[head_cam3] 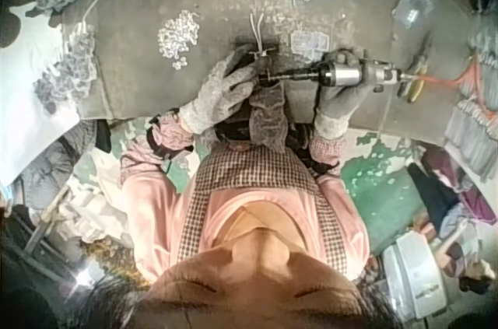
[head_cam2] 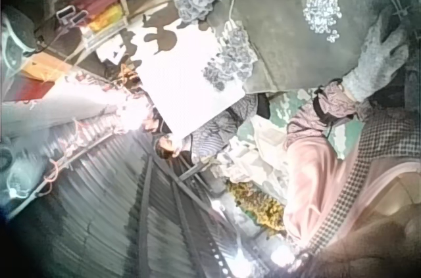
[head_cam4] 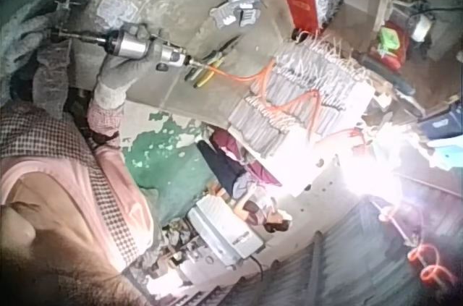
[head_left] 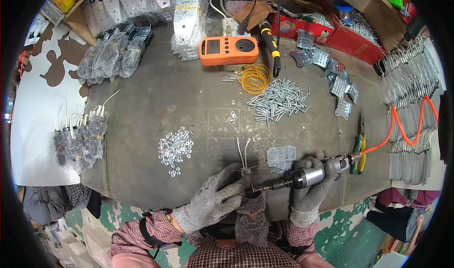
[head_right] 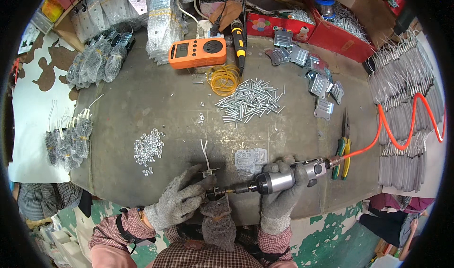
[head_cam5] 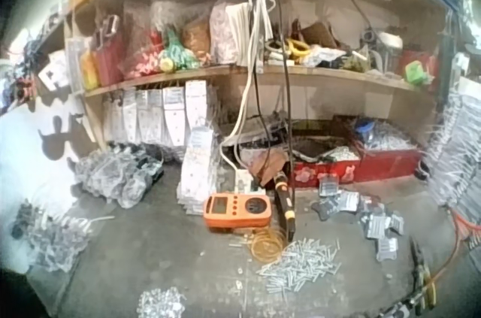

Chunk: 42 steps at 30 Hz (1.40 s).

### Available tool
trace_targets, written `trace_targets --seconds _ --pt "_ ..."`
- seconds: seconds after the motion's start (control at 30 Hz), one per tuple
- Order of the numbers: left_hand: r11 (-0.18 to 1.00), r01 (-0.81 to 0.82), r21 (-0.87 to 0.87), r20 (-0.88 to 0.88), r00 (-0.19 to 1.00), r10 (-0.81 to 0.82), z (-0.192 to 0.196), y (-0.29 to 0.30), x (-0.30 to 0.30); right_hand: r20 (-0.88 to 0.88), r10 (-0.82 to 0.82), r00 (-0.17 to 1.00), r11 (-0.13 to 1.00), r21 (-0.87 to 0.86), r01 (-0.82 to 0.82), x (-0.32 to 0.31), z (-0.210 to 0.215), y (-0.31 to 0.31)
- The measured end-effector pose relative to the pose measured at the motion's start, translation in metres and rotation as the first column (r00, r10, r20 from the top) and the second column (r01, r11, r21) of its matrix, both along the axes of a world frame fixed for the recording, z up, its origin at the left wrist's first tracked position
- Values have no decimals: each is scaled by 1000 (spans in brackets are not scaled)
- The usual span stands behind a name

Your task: The user is using a pneumatic screwdriver and wire strippers to assemble or process small electronic switch components at a workbench.

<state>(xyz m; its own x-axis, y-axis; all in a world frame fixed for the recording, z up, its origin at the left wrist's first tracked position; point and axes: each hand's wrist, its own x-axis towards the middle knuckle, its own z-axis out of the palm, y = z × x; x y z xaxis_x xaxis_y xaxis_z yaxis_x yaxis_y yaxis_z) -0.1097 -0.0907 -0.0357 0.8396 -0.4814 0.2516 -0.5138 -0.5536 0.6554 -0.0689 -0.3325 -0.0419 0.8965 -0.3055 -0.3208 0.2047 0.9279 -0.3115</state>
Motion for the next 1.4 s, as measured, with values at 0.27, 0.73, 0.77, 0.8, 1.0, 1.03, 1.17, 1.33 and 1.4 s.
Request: trace_targets --seconds 0.27,0.73,0.77,0.8,1.0,1.03,1.17,1.33,1.4 --pt "992 117 49 26 993 -118 23 5 15 108 52 993 999 -15 -51 3 1 -4" --pt "975 -217 45 -348 912 219 36 -19 -24 29 26 999 995 -94 -23 6 3 0" --pt "973 -222 57 -325 918 228 37 -20 -24 35 22 999 997 -76 -20 6 2 -1" --pt "972 -227 69 -302 923 237 37 -21 -25 34 20 999 997 -79 -17 6 2 -1" --pt "963 -262 63 -346 899 267 29 -14 -40 -31 7 999 958 -285 -15 6 6 5" --pt "963 -263 62 -349 898 267 28 -14 -41 -35 7 999 958 -287 -16 6 6 5" --pt "959 -281 27 -322 906 275 21 -13 -42 -47 0 999 955 -298 -14 6 8 6" --pt "963 -259 82 -339 901 271 29 -11 -31 53 18 998 966 -257 -4 3 7 9" --pt "967 -246 60 -359 899 251 25 -9 -31 253 95 963 961 -276 -22 1 4 3"
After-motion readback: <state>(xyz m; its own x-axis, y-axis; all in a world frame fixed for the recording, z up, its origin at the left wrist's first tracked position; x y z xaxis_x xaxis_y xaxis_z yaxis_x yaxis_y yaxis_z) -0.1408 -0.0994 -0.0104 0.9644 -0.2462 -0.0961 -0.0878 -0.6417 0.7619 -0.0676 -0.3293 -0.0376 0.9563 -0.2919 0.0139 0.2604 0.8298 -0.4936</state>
